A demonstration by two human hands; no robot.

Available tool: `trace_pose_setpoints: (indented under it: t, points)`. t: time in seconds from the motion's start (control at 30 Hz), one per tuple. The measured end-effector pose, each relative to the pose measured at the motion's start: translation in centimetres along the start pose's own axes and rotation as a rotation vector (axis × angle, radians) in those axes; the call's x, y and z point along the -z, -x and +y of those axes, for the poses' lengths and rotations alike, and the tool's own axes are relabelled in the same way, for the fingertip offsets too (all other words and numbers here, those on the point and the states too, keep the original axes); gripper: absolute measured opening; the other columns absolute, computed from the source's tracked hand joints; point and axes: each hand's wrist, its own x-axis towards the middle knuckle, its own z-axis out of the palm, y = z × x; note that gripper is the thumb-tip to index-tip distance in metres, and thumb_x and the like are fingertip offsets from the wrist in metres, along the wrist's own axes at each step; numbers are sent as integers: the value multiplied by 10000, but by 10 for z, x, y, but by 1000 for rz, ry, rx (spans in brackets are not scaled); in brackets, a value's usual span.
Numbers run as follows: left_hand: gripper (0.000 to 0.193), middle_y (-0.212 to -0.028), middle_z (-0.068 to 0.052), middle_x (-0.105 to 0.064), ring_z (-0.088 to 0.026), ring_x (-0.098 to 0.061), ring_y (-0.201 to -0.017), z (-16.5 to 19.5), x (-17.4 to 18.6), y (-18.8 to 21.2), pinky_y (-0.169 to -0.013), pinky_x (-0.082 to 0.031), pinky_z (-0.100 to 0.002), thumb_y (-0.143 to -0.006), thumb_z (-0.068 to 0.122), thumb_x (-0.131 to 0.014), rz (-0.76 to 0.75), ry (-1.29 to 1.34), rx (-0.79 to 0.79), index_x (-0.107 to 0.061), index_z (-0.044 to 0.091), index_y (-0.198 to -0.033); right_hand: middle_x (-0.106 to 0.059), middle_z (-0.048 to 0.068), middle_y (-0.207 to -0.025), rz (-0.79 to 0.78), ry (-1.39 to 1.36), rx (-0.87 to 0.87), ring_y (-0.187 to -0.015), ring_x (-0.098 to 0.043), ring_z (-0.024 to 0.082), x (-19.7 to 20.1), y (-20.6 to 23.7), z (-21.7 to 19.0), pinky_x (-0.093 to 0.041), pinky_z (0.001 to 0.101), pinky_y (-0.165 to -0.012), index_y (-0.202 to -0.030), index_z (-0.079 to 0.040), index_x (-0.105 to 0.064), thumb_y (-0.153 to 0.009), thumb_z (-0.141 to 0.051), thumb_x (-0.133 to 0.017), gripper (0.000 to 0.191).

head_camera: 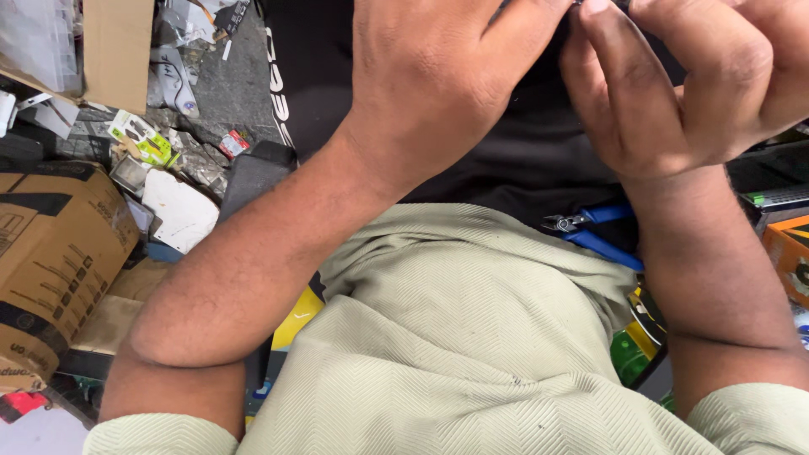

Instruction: The person repairs a disassembled smartphone at a cluttered workbench. They use blue-handled pliers to cut and trim a small flex cable component, press and fit parts into the phone frame, reposition the phone repeatedly, and finally pull a strip of tape from a tape roll.

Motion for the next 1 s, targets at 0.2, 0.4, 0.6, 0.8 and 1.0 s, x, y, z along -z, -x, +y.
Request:
trace_pose_setpoints:
  t: [0.2,0.4,0.6,0.8,1.0]
  points:
    - [230,-1018,22,-657,-145,-662,-943,-1,2,1,-718,-483,-325,-966,78,-677,5,58,-19,-707,67,-1194,-639,79,-1222,61,13,44,-1118,-549,293,-4,-2,2,-487,398,-908,-1101,-28,-896,-879,-115,-778,267]
    - [226,-1024,19,-671,-137,-669,-942,0,4,1,-717,-484,-329,-969,81,-681,12,64,-22,-706,49,-1192,-621,40,-1199,103,119,15,-1106,-571,256,-12,-4,0,-479,367,-889,-1015,-94,-839,-852,-34,-761,191]
    - [168,-1009,-1,-665,-152,-658,-906,-2,4,2,-713,-474,-354,-960,85,-717,23,10,-77,-720,33,-1119,-635,31,-1237,66,163,-2,-1125,-582,247,-16,-1,-4,-522,318,-892,-1042,-99,-839,-866,-23,-726,223]
    - [197,-1116,-3,-666,-147,-646,-970,-1,2,6,-772,-464,-356,-914,43,-709,43,-45,-126,-710,31,-1110,-624,21,-1249,80,208,2,-1136,-585,234,-16,-2,-4,-503,326,-901,-980,-140,-793,-887,-64,-725,138]
    - [173,-1133,3,-661,-140,-632,-970,1,3,6,-795,-438,-364,-925,57,-708,50,-70,-116,-712,34,-1096,-602,-1,-1193,100,276,-53,-1055,-565,196,-18,-4,-10,-428,329,-841,-912,-237,-735,-884,-191,-794,80]
